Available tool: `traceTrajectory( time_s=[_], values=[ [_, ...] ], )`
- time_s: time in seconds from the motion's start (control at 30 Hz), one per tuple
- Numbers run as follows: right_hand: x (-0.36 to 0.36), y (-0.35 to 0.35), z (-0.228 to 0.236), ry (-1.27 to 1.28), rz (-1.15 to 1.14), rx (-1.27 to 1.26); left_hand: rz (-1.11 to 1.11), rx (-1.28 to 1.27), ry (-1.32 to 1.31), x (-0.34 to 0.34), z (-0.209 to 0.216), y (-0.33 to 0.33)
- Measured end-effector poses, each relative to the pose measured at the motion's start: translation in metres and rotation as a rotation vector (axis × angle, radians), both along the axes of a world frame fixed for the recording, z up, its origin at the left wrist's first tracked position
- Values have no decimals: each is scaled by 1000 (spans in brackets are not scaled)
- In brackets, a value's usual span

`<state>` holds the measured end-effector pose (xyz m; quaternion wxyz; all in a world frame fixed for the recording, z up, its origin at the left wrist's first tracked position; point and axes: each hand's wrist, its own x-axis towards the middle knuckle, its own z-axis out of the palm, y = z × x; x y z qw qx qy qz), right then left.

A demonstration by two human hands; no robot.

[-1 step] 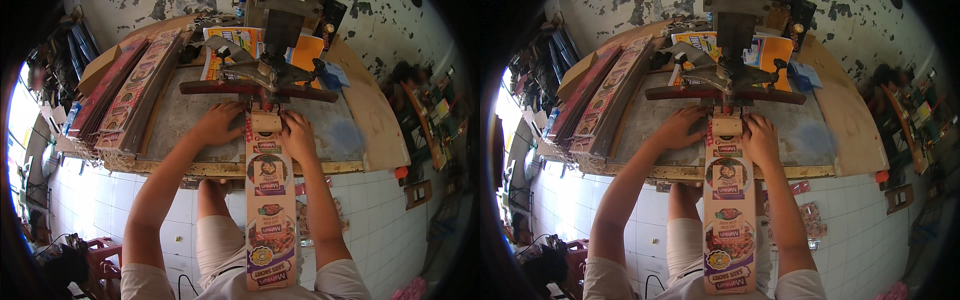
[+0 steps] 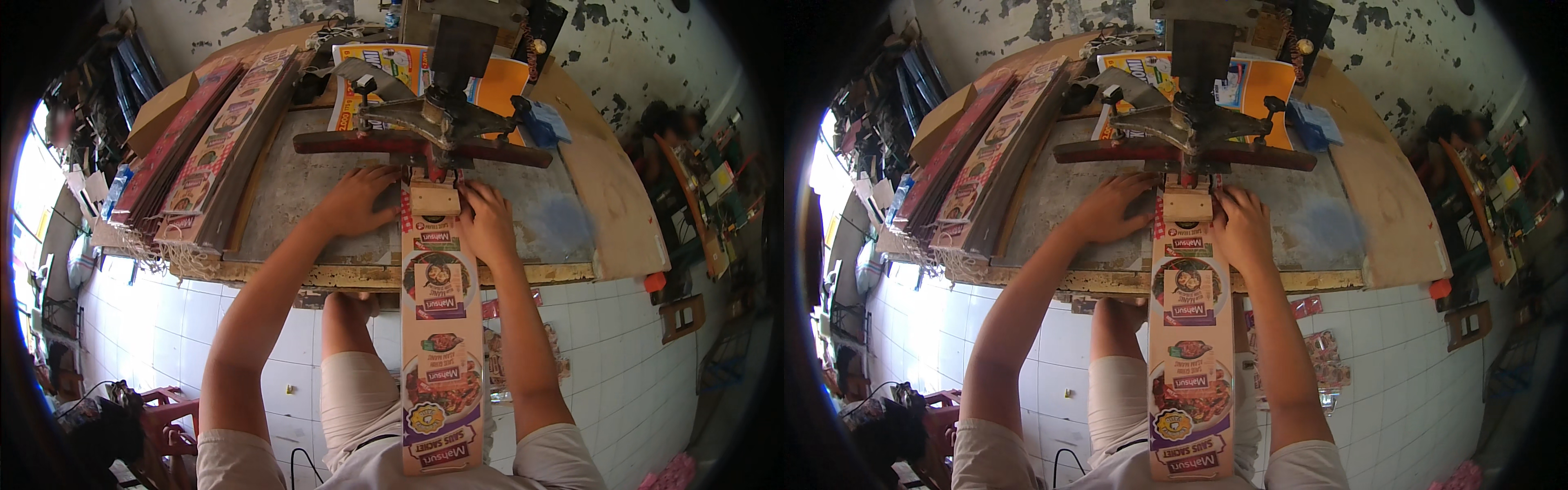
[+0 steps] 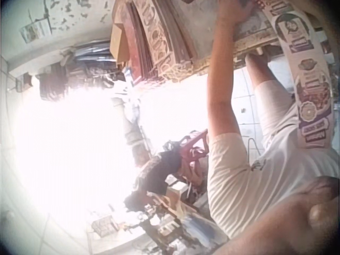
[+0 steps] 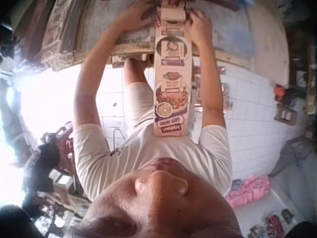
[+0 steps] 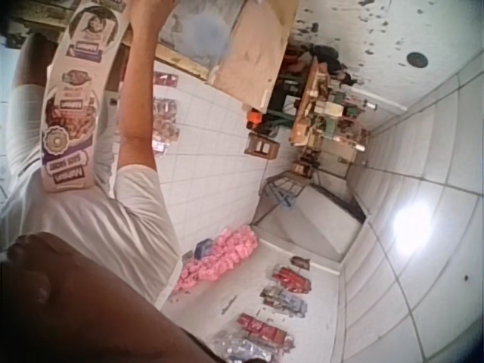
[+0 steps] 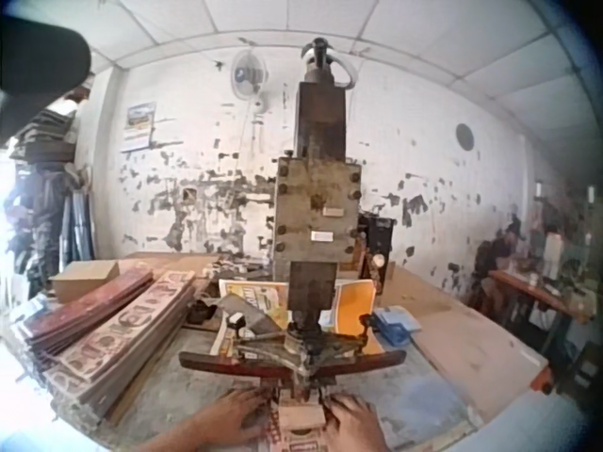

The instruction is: The person positions a long strip of printed cardboard packaging under a stamp press and uses a wooden handheld stamp to apply a date mark to a specific section of the material.

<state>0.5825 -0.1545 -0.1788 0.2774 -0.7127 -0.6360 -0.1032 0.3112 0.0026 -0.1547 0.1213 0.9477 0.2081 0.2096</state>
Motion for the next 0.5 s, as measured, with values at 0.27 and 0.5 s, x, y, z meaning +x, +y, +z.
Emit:
traceTrajectory(
  time_s=[0.27, 0.5],
  values=[
    [2, 0, -2, 7, -11, -41, -36, 8, -22, 1, -1, 4],
    [0, -1, 0, 20, 1, -37, -33, 39, -20, 3, 1, 3]
  ],
)
